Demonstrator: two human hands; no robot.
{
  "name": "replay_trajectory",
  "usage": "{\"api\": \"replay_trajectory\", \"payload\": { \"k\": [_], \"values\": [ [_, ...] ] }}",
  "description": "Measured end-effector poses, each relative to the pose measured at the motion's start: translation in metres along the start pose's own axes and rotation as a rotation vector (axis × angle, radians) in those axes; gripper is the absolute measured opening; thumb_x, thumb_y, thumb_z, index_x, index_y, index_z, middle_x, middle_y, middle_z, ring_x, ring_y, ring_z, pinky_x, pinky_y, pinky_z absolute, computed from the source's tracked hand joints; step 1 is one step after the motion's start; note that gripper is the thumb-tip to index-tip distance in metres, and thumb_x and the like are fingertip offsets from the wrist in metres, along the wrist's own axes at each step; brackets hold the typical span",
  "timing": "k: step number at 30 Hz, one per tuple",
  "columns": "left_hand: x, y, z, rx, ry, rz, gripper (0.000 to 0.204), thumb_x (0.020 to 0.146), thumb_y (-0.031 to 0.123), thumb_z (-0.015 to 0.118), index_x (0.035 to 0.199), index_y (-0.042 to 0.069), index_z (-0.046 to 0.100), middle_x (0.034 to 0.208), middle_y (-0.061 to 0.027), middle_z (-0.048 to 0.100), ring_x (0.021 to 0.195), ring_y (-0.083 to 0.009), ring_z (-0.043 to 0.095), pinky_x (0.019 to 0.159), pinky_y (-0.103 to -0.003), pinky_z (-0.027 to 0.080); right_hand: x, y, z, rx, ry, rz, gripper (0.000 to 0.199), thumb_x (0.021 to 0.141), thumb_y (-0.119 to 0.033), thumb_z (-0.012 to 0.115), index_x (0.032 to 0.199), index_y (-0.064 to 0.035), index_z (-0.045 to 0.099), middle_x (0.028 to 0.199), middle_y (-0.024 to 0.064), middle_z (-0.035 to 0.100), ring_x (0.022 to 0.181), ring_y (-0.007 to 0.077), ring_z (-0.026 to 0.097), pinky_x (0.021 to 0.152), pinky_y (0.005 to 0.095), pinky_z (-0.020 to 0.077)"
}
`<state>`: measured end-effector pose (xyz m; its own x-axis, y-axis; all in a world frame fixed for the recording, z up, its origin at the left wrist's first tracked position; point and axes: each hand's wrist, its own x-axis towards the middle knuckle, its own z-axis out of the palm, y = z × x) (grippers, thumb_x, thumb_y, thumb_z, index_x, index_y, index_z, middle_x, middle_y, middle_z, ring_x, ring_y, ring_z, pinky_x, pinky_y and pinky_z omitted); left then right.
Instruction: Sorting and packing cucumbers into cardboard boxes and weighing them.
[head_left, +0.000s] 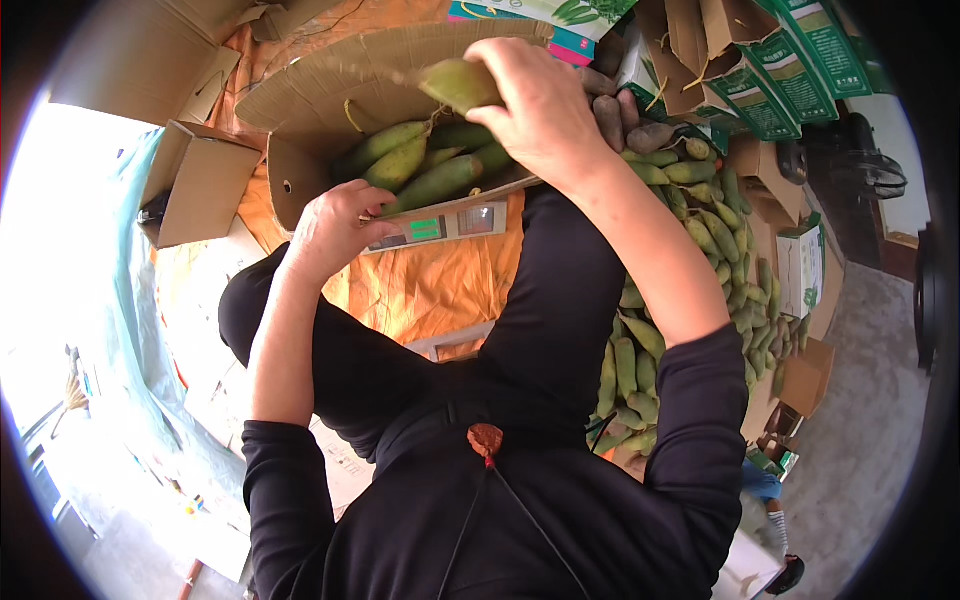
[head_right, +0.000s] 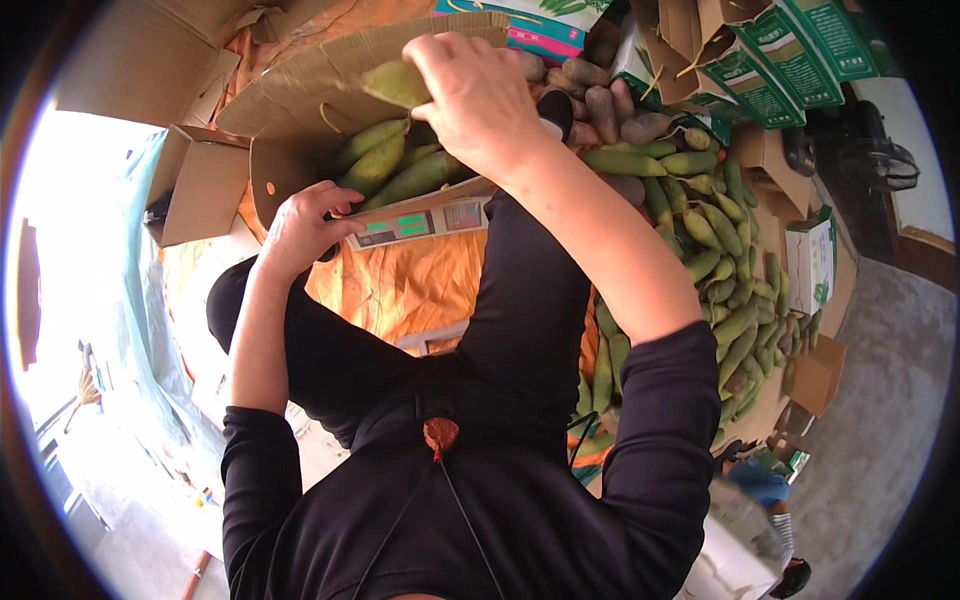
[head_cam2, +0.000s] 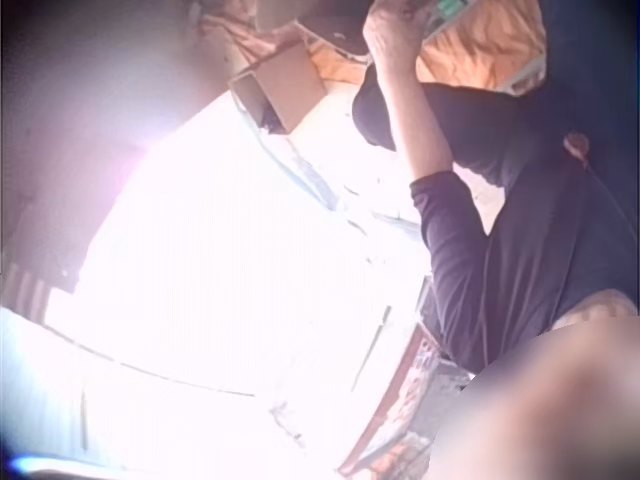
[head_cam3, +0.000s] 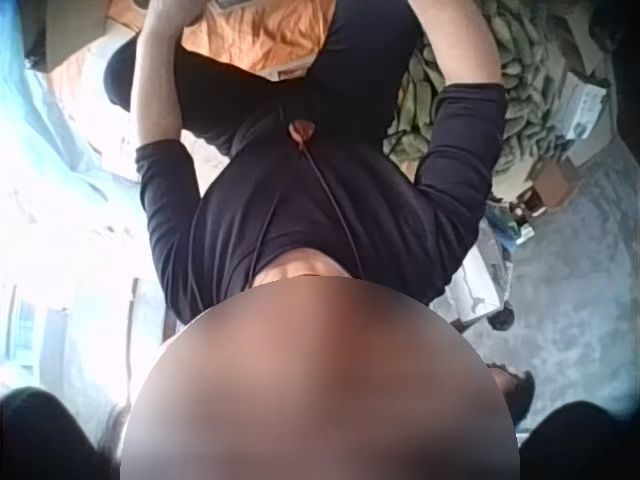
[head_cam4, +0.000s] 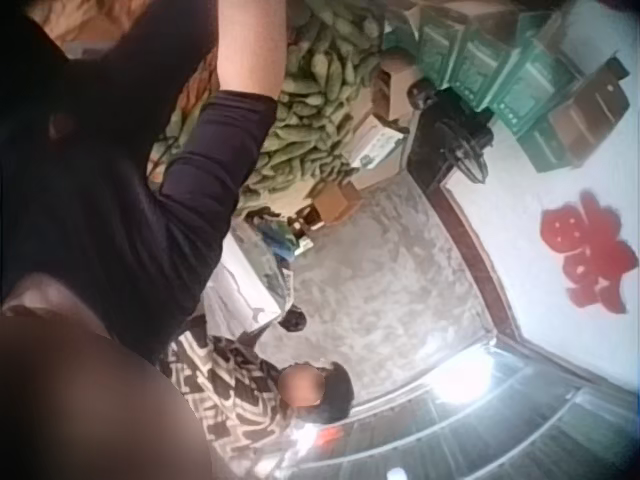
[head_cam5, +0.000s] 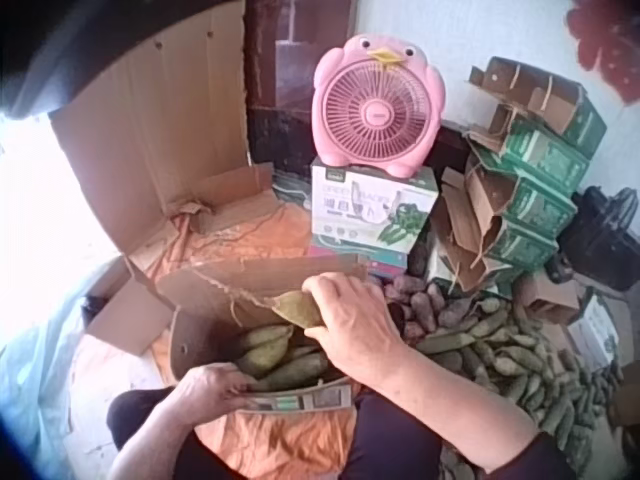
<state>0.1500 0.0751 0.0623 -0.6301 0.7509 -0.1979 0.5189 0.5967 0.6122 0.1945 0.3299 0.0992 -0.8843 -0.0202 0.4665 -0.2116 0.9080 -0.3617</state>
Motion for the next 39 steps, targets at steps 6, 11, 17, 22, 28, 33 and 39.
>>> {"api": "replay_trajectory", "payload": {
  "k": [6,11,17,22,28,33,39],
  "values": [
    [-0.004,-0.006,0.001,0.002,0.047,0.006,0.029,0.074,0.018,0.073,0.098,0.003,0.067,0.082,-0.0102,0.062,0.075,-0.0239,0.064,0.069,-0.034,0.051,-0.006,0.012,-0.007,0.284,0.036,0.219,0.035,0.077,-0.032,0.072,0.095,-0.0042,0.061,0.089,0.0113,0.067,0.076,0.0253,0.065,0.068,0.0344,0.0506],
    [-0.002,-0.004,0.000,0.006,0.093,0.020,0.026,0.077,0.019,0.071,0.096,0.002,0.067,0.081,-0.0103,0.061,0.072,-0.0233,0.064,0.067,-0.033,0.050,-0.031,0.043,-0.013,0.457,0.002,0.413,0.024,0.081,-0.017,0.070,0.098,-0.0023,0.062,0.087,0.0077,0.068,0.077,0.0147,0.066,0.071,0.0268,0.0519],
    [0.001,-0.004,-0.001,0.048,0.146,-0.035,0.023,0.080,0.021,0.069,0.098,0.006,0.067,0.081,-0.0083,0.063,0.071,-0.0226,0.064,0.066,-0.033,0.050,-0.049,0.053,-0.012,0.428,-0.015,0.538,0.017,0.084,-0.015,0.067,0.095,-0.0032,0.064,0.085,0.0064,0.069,0.077,0.0139,0.065,0.071,0.0264,0.0513],
    [0.002,-0.004,0.003,0.055,0.148,-0.037,0.022,0.081,0.021,0.068,0.097,0.007,0.067,0.081,-0.0079,0.063,0.071,-0.0227,0.064,0.066,-0.033,0.050,-0.057,0.059,-0.010,0.417,-0.007,0.546,0.013,0.085,-0.015,0.065,0.094,-0.0053,0.065,0.082,0.0062,0.069,0.074,0.0143,0.065,0.070,0.0265,0.0505],
    [0.003,-0.006,0.004,0.045,0.160,-0.021,0.021,0.081,0.021,0.068,0.096,0.007,0.067,0.080,-0.0080,0.063,0.071,-0.0224,0.064,0.066,-0.033,0.050,-0.055,0.051,-0.015,0.396,-0.071,0.551,0.014,0.087,-0.008,0.062,0.097,0.0007,0.063,0.083,0.0040,0.064,0.076,0.0086,0.058,0.070,0.0241,0.0484],
    [0.005,-0.008,0.005,0.079,0.227,-0.028,0.021,0.080,0.018,0.068,0.097,0.007,0.067,0.080,-0.0079,0.063,0.073,-0.0232,0.063,0.069,-0.034,0.049,-0.059,0.059,-0.011,0.321,-0.020,0.561,0.016,0.085,-0.014,0.063,0.097,-0.0045,0.064,0.084,0.0082,0.069,0.077,0.0163,0.067,0.071,0.0276,0.0510],
    [0.008,-0.029,-0.014,0.065,0.771,-0.082,0.039,0.080,0.013,0.068,0.118,0.011,0.060,0.101,-0.0062,0.062,0.098,-0.0224,0.057,0.085,-0.034,0.045,-0.062,0.079,0.001,0.392,-0.155,0.791,0.035,0.085,-0.016,0.063,0.116,-0.0035,0.054,0.097,0.0116,0.067,0.089,0.0212,0.064,0.079,0.0313,0.0492]
  ]
}}
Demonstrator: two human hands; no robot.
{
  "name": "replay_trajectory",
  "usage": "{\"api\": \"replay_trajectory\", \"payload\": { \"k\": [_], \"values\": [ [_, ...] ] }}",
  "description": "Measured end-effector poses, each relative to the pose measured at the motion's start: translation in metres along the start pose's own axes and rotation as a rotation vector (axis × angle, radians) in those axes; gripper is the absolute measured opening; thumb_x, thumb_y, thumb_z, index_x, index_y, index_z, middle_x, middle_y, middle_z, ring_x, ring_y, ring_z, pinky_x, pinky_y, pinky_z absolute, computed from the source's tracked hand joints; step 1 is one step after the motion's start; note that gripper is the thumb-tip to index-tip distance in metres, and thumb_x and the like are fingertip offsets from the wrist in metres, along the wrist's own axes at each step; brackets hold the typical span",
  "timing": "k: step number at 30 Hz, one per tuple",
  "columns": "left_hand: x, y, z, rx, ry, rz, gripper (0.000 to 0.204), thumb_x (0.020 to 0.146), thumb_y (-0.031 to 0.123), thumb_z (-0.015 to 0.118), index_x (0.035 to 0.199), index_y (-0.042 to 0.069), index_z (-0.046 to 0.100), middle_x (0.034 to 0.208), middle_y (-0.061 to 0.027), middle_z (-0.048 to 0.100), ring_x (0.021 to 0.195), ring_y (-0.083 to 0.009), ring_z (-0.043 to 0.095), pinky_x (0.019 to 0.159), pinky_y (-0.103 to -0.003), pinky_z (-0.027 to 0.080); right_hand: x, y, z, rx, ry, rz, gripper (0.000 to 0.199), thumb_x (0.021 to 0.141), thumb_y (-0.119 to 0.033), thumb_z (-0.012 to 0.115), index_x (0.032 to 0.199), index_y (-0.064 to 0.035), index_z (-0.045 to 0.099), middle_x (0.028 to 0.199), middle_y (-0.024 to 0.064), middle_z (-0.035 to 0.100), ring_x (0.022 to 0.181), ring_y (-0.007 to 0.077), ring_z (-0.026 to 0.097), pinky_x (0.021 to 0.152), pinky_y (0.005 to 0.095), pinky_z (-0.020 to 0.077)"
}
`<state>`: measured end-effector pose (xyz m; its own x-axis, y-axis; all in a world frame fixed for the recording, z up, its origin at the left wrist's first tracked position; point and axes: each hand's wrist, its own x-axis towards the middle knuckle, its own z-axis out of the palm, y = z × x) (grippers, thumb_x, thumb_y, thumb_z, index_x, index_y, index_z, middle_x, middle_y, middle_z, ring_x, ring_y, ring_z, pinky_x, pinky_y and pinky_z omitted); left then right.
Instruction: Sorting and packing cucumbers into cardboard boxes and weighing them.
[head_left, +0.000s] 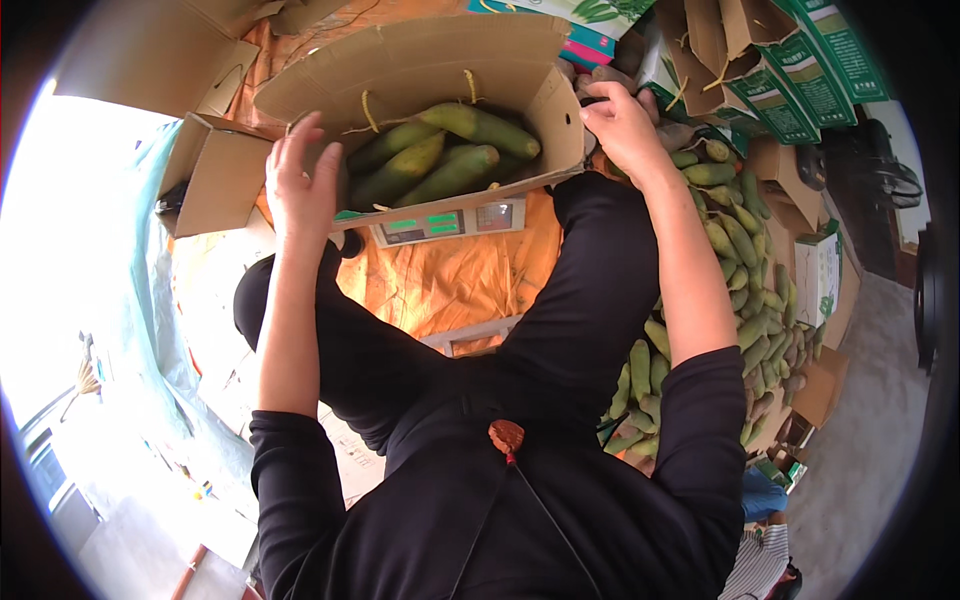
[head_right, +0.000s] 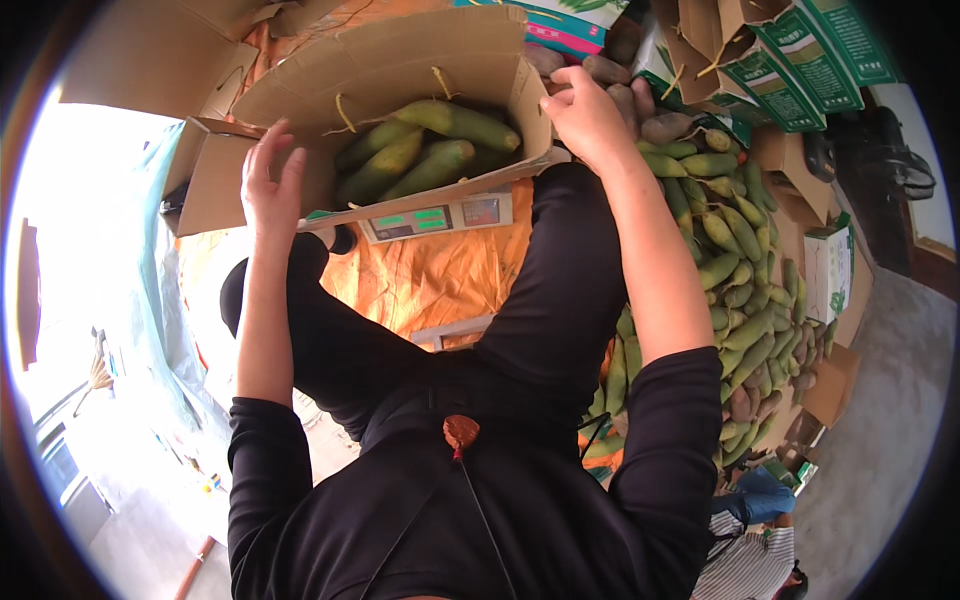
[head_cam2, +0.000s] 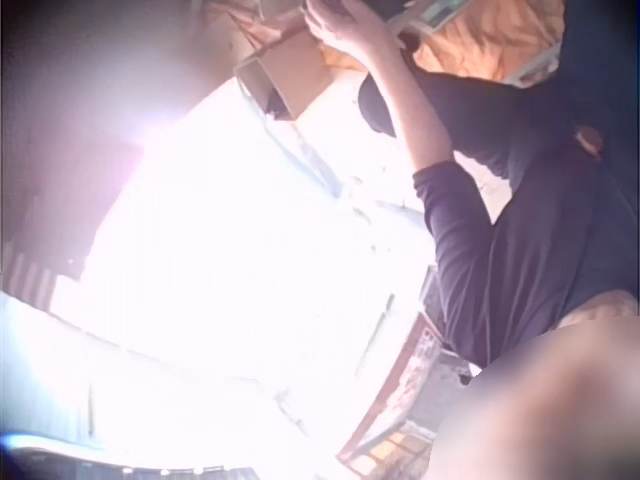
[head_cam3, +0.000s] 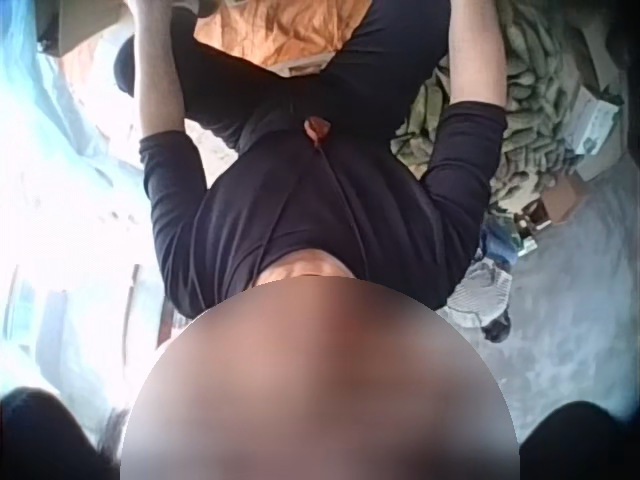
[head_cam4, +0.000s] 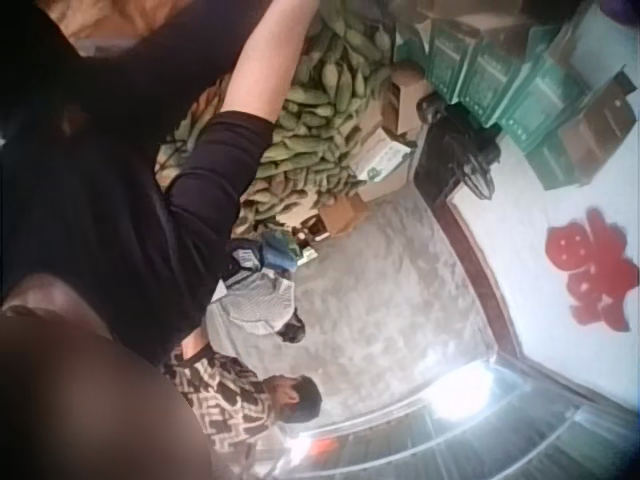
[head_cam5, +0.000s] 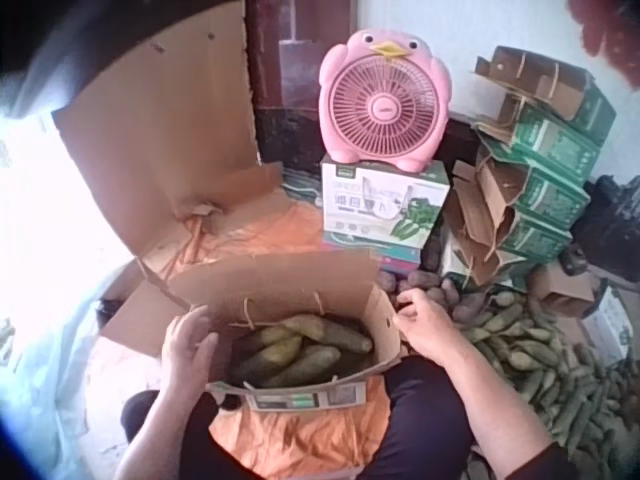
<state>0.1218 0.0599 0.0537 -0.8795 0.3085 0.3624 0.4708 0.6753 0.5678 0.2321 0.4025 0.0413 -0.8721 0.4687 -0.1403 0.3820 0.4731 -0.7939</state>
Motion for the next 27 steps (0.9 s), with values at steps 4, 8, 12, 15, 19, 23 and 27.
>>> {"api": "replay_trajectory", "payload": {
  "k": [4,8,12,15,19,23,27],
  "values": [
    [0.004,-0.048,-0.017,-0.404,0.069,-0.434,0.049,0.087,0.021,0.065,0.131,0.008,0.047,0.121,-0.0121,0.056,0.114,-0.0208,0.051,0.096,-0.034,0.042,0.003,-0.013,0.005,0.128,-0.142,0.264,0.045,0.087,-0.021,0.061,0.126,-0.0066,0.046,0.112,0.0088,0.060,0.103,0.0240,0.057,0.084,0.0373,0.0467],
    [0.004,-0.054,-0.028,-0.331,-0.059,-0.683,0.059,0.089,0.035,0.061,0.138,0.011,0.040,0.128,-0.0151,0.050,0.119,-0.0251,0.047,0.099,-0.040,0.039,0.007,-0.006,0.003,0.240,-0.196,0.426,0.047,0.088,-0.024,0.059,0.131,-0.0118,0.044,0.128,0.0089,0.050,0.117,0.0263,0.047,0.087,0.0492,0.0422],
    [0.002,-0.053,-0.032,-0.309,-0.366,-0.960,0.064,0.088,0.040,0.059,0.140,0.011,0.036,0.130,-0.0157,0.049,0.123,-0.0304,0.044,0.098,-0.052,0.035,0.009,-0.007,0.010,0.152,-0.210,0.460,0.048,0.088,-0.024,0.058,0.132,-0.0124,0.042,0.129,0.0099,0.050,0.116,0.0275,0.048,0.086,0.0519,0.0415],
    [0.006,-0.054,-0.030,-0.331,-0.394,-0.926,0.063,0.089,0.042,0.057,0.140,0.012,0.037,0.130,-0.0151,0.050,0.125,-0.0323,0.041,0.097,-0.058,0.032,0.012,0.000,0.012,0.188,-0.223,0.494,0.047,0.089,-0.024,0.058,0.132,-0.0131,0.043,0.129,0.0116,0.049,0.118,0.0284,0.046,0.088,0.0515,0.0409],
    [0.009,-0.066,-0.022,-0.512,-0.455,-0.971,0.040,0.093,0.036,0.054,0.126,0.013,0.050,0.122,-0.0064,0.053,0.119,-0.0243,0.044,0.098,-0.054,0.033,0.016,0.000,0.013,0.202,-0.290,0.511,0.049,0.092,-0.022,0.054,0.136,-0.0132,0.037,0.127,0.0110,0.050,0.119,0.0257,0.045,0.092,0.0495,0.0399],
    [0.008,-0.070,-0.011,-0.562,-0.461,-0.936,0.032,0.094,0.032,0.054,0.118,0.011,0.053,0.107,-0.0024,0.056,0.106,-0.0183,0.050,0.092,-0.045,0.041,0.017,0.002,0.015,0.325,-0.295,0.490,0.043,0.091,-0.021,0.055,0.131,-0.0127,0.043,0.123,0.0085,0.052,0.113,0.0233,0.048,0.088,0.0451,0.0415],
    [0.011,-0.075,-0.007,-0.513,-0.451,-0.944,0.032,0.093,0.032,0.056,0.115,0.009,0.054,0.101,-0.0015,0.057,0.099,-0.0168,0.053,0.084,-0.036,0.046,0.017,-0.004,0.016,0.370,-0.299,0.482,0.039,0.091,-0.021,0.055,0.128,-0.0124,0.048,0.120,0.0068,0.054,0.110,0.0211,0.049,0.087,0.0430,0.0419]
  ]
}}
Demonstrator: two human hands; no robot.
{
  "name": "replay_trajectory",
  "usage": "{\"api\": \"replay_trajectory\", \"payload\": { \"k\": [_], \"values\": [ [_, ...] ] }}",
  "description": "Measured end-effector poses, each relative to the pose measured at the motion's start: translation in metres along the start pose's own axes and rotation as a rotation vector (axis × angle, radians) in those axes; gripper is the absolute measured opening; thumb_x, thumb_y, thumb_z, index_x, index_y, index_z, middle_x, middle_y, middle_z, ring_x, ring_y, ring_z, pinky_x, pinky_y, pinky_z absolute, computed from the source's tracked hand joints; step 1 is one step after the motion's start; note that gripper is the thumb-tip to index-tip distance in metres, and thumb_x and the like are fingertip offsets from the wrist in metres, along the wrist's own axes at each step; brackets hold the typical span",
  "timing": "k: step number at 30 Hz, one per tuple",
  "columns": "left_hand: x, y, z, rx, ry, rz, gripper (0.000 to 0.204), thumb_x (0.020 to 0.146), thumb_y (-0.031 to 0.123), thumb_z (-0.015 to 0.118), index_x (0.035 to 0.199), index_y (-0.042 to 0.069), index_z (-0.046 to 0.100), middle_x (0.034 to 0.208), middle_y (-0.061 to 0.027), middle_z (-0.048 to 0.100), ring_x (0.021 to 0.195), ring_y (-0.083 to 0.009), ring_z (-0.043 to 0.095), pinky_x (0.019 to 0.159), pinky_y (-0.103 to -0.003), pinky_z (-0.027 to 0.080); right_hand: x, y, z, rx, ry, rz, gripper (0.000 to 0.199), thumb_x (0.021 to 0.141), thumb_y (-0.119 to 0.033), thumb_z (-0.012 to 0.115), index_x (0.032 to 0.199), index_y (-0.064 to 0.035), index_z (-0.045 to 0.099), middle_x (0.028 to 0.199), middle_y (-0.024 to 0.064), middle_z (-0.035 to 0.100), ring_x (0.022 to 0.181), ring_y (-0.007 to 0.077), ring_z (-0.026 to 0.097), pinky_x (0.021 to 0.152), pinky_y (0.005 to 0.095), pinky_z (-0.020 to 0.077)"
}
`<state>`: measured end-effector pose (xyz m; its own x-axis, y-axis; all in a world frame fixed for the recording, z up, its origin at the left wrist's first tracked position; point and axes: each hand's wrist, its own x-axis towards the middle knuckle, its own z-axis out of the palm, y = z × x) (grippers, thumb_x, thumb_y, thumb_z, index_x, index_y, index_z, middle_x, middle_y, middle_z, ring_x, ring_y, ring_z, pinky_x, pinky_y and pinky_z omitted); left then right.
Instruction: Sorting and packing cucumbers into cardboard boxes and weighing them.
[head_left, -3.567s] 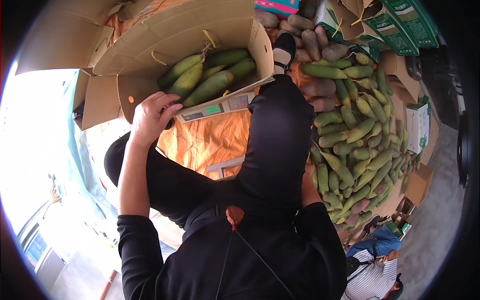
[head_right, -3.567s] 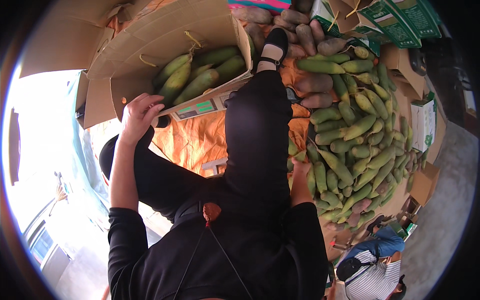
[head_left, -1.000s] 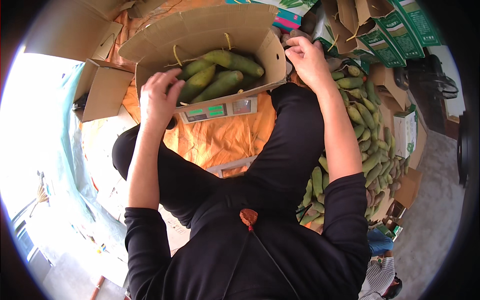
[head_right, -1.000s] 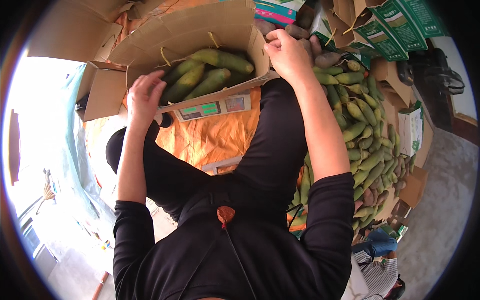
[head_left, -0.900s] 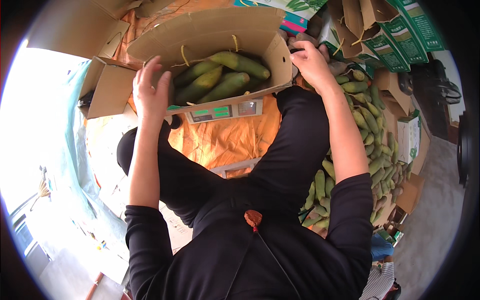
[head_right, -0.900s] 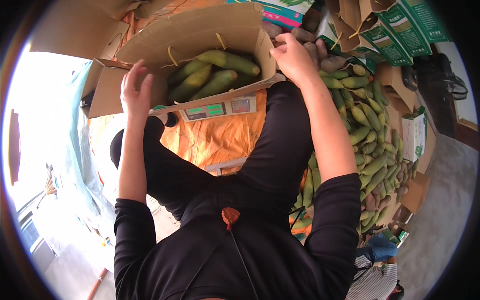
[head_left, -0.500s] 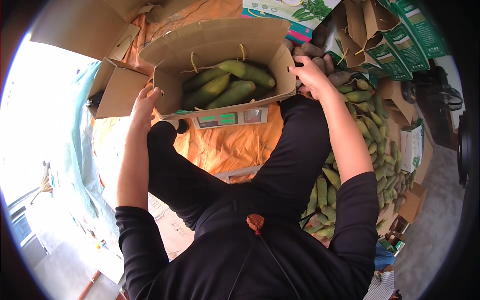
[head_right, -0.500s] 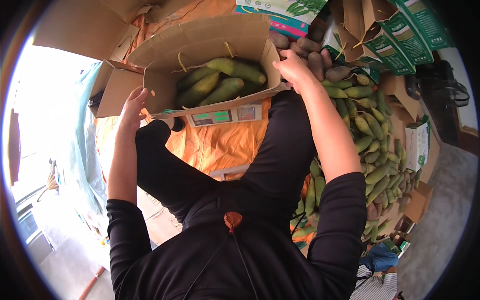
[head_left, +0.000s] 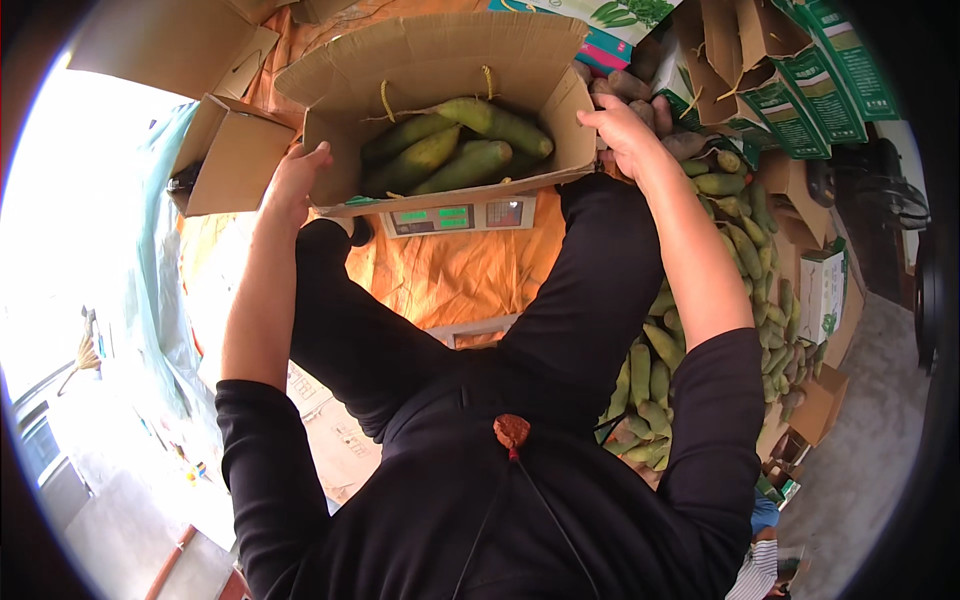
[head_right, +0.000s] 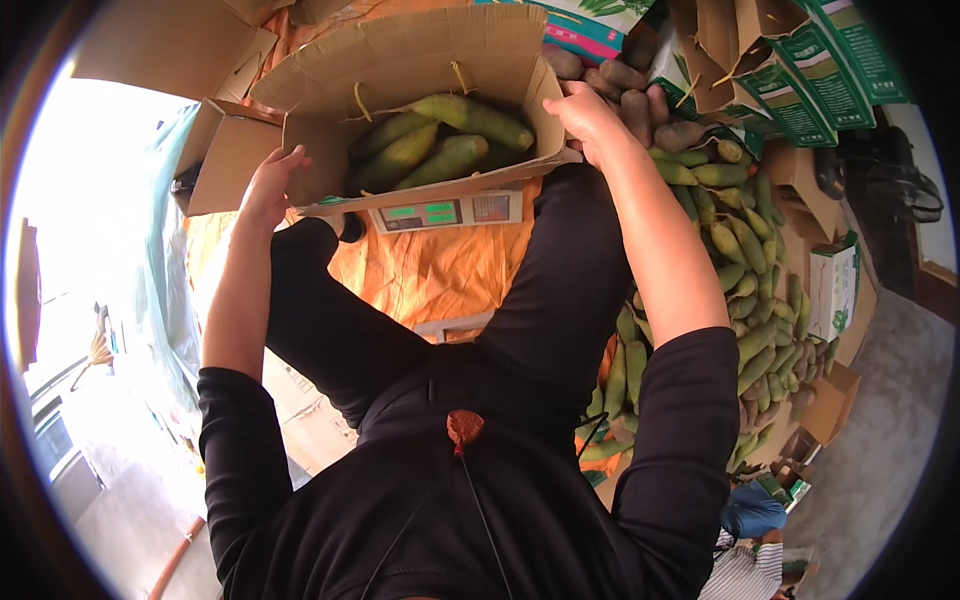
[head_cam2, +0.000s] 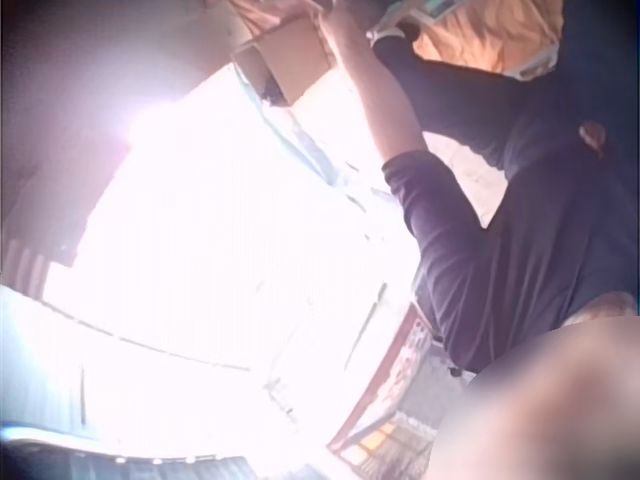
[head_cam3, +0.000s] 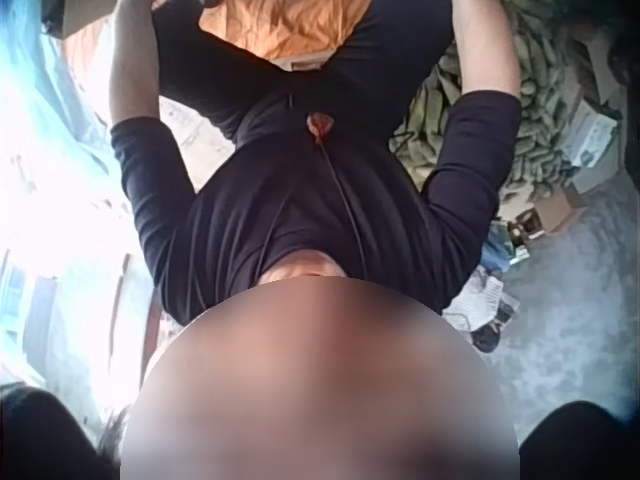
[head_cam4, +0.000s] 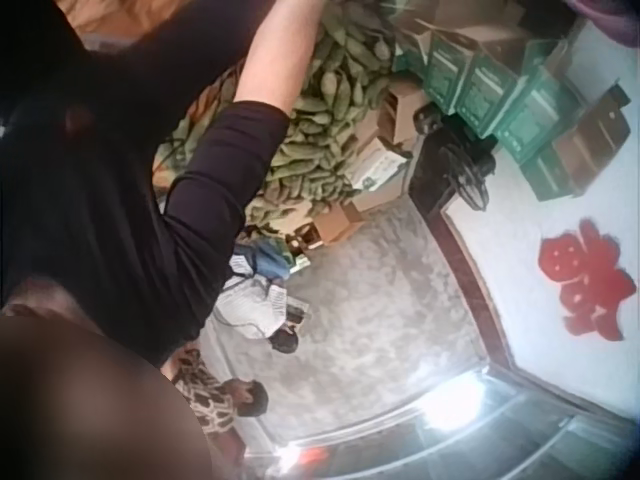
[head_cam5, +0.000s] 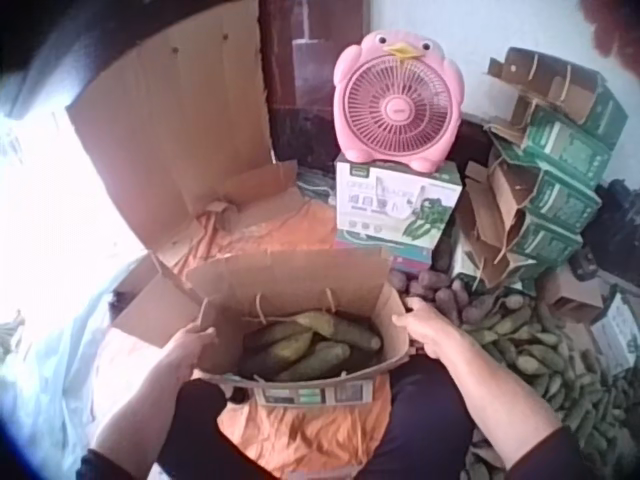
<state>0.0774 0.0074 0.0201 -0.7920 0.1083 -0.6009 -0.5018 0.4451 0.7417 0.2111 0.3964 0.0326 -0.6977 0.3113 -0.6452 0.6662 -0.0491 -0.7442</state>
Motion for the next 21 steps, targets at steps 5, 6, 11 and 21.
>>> {"api": "replay_trajectory", "payload": {
  "k": [5,6,11,21],
  "values": [
    [-0.002,0.004,0.003,-0.043,0.017,-0.026,0.032,0.092,0.031,0.058,0.114,0.007,0.055,0.099,-0.0030,0.057,0.097,-0.0167,0.054,0.081,-0.034,0.047,0.004,0.002,0.001,-0.017,0.003,-0.011,0.039,0.091,-0.021,0.055,0.128,-0.0121,0.048,0.119,0.0065,0.055,0.110,0.0206,0.051,0.087,0.0425,0.0421],
    [-0.002,0.004,0.002,-0.041,0.015,-0.024,0.034,0.091,0.030,0.059,0.114,0.007,0.054,0.099,-0.0034,0.057,0.096,-0.0168,0.054,0.082,-0.034,0.047,0.005,0.003,0.001,-0.019,0.015,-0.013,0.038,0.091,-0.020,0.055,0.128,-0.0116,0.049,0.120,0.0070,0.055,0.109,0.0210,0.051,0.086,0.0408,0.0435],
    [0.000,0.004,0.001,-0.057,0.021,-0.043,0.038,0.091,0.030,0.060,0.118,0.005,0.053,0.100,-0.0040,0.057,0.097,-0.0173,0.054,0.083,-0.034,0.047,0.002,0.000,0.005,-0.011,0.007,-0.008,0.040,0.090,-0.018,0.055,0.129,-0.0108,0.048,0.121,0.0075,0.055,0.109,0.0208,0.052,0.086,0.0385,0.0450],
    [0.010,0.003,-0.005,-0.162,-0.051,-0.116,0.043,0.089,0.029,0.063,0.121,0.003,0.050,0.106,-0.0069,0.055,0.101,-0.0183,0.053,0.087,-0.035,0.046,0.005,-0.001,0.008,0.021,-0.007,-0.023,0.046,0.090,-0.019,0.057,0.133,-0.0112,0.044,0.125,0.0085,0.054,0.115,0.0204,0.051,0.090,0.0355,0.0450]
  ]
}}
